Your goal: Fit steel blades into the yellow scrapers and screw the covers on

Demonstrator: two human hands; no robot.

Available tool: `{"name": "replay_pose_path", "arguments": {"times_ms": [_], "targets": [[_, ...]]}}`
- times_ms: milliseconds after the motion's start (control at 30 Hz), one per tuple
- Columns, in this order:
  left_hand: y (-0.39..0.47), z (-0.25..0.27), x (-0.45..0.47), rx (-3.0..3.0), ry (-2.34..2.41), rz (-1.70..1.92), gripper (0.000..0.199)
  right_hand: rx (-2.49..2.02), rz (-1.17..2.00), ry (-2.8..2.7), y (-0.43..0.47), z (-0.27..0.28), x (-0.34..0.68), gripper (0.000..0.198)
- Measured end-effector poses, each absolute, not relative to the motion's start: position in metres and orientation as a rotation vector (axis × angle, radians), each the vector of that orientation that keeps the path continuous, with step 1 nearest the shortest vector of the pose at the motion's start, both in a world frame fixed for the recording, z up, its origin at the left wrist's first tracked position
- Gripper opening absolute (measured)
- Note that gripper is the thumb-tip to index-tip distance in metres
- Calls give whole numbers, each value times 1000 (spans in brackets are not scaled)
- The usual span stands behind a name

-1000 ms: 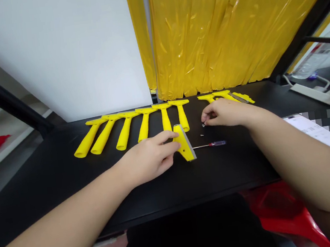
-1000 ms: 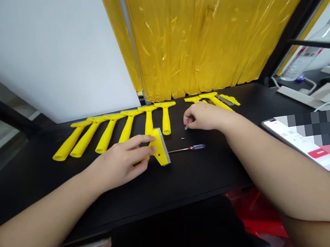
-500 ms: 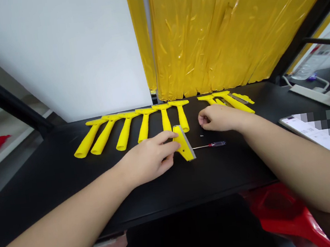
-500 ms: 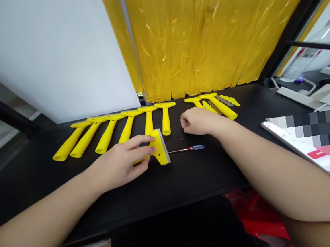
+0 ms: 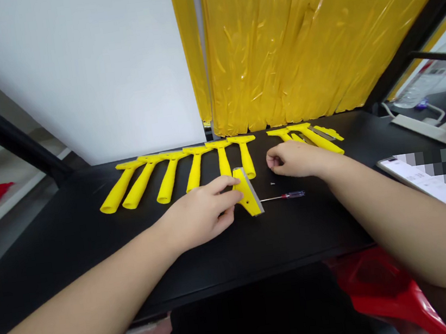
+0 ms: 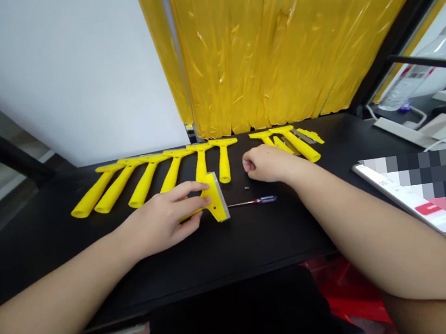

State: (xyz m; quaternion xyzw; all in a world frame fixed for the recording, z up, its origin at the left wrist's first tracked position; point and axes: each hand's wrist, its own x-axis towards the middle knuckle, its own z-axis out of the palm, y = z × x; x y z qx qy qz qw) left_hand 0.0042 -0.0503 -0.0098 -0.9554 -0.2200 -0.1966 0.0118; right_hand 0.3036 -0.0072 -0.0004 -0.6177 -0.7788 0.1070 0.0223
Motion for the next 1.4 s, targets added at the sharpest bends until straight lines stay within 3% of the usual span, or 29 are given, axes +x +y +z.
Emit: {"name": "replay_pose_path", "arguments": {"times_ms": [167, 567, 700, 800, 1000, 1233, 1400], "targets": [[-50, -10, 4, -2977, -682, -603, 25, -1890, 353, -2363, -7, -2, 302, 21], [-50, -9, 4, -2985, -687, -615, 24, -1841, 244, -2466, -7, -4, 304, 12], [-50, -9, 4, -2957, -694, -606, 24, -1457, 635, -2299, -15, 0, 299, 8], [-50, -10, 4, -2907, -714, -564, 25, -1101, 999, -2269, -26, 3, 285, 17], [-49, -12, 3, -2828, -717, -543, 27, -968, 1337, -2130, -38, -6, 261, 12], [-50, -12, 4, -2802, -744, -510, 25, -959, 1431, -1965, -37, -16, 253, 16], [-50, -12, 5, -2795, -706, -517, 26, -964, 1553, -1785, -41, -16, 247, 40]]}}
